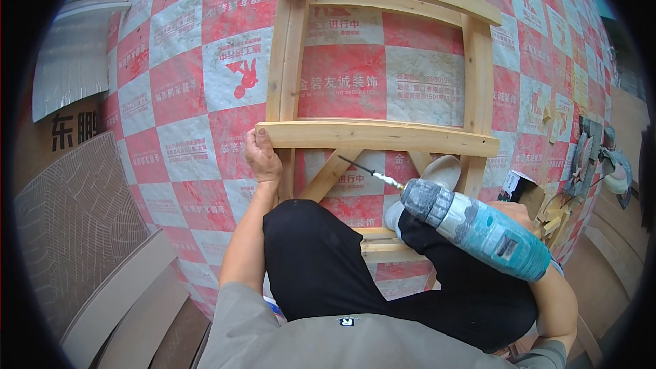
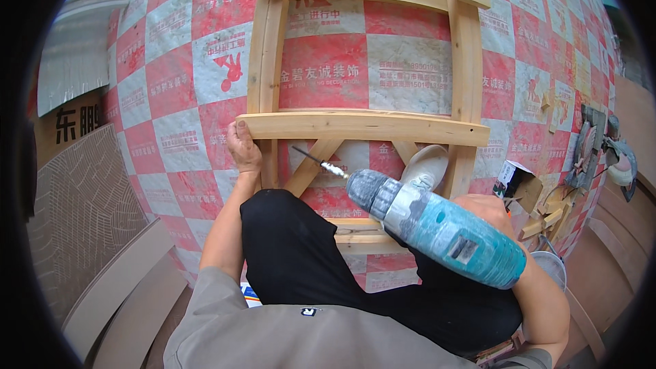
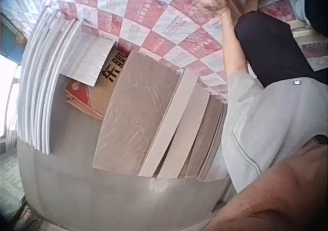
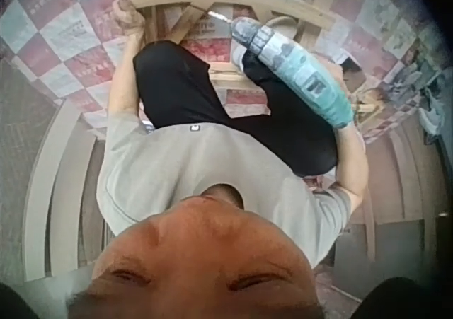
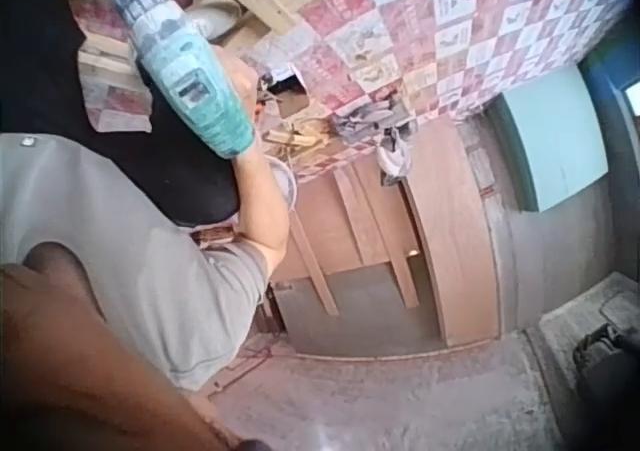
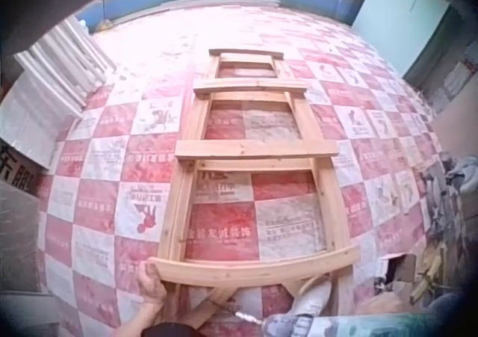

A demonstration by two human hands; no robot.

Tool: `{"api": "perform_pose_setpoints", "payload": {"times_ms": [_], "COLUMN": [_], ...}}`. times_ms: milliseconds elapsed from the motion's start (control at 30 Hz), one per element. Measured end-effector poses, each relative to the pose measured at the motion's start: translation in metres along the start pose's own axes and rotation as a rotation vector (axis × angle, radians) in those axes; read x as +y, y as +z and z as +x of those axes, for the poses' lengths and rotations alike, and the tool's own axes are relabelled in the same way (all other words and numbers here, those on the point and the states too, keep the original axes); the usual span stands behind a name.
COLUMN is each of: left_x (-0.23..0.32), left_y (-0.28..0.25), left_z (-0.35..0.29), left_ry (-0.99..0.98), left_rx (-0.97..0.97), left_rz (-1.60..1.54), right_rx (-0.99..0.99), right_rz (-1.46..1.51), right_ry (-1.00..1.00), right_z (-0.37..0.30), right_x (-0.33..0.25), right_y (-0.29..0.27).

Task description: Assembling a wooden frame by drilling screws into wooden planks using an electric drill.

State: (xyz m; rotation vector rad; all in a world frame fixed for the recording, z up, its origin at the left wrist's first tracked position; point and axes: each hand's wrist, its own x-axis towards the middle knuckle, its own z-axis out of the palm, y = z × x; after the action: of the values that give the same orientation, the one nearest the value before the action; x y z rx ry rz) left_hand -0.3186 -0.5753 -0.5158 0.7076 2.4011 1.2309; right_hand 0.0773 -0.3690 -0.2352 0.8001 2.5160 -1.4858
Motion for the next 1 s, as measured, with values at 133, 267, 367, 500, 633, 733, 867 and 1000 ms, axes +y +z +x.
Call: {"api": "perform_pose_setpoints", "payload": {"times_ms": [133, 267, 367, 500, 633, 733, 867, 1000], "left_x": [0.002, -0.002, 0.014, 0.028, 0.026, 0.018, 0.004, -0.004], "left_y": [0.009, -0.005, -0.019, -0.018, -0.013, -0.010, -0.002, -0.010], "left_z": [-0.001, -0.006, -0.027, -0.031, -0.029, -0.028, -0.030, -0.031], "left_ry": [0.021, -0.055, -0.069, 0.041, -0.143, -0.085, 0.017, -0.059], "left_rx": [0.062, 0.032, -0.153, -0.256, -0.292, -0.254, -0.181, -0.159], "left_rz": [-0.049, -0.138, 0.225, 0.796, 0.659, 0.578, 0.444, 0.461], "right_rx": [-0.029, 0.019, 0.014, 0.033, -0.019, 0.007, -0.014, -0.046], "right_rz": [-0.041, -0.060, -0.047, -0.109, -0.108, -0.102, -0.058, -0.028], "right_ry": [0.030, -0.012, 0.089, -0.002, -0.009, -0.050, -0.030, -0.029], "right_z": [0.002, 0.003, 0.006, 0.006, 0.017, 0.020, 0.023, 0.041], "right_x": [-0.007, -0.009, -0.022, -0.012, -0.010, -0.012, -0.012, -0.014], "right_y": [-0.008, -0.013, -0.017, -0.011, -0.008, -0.009, -0.013, -0.013]}}
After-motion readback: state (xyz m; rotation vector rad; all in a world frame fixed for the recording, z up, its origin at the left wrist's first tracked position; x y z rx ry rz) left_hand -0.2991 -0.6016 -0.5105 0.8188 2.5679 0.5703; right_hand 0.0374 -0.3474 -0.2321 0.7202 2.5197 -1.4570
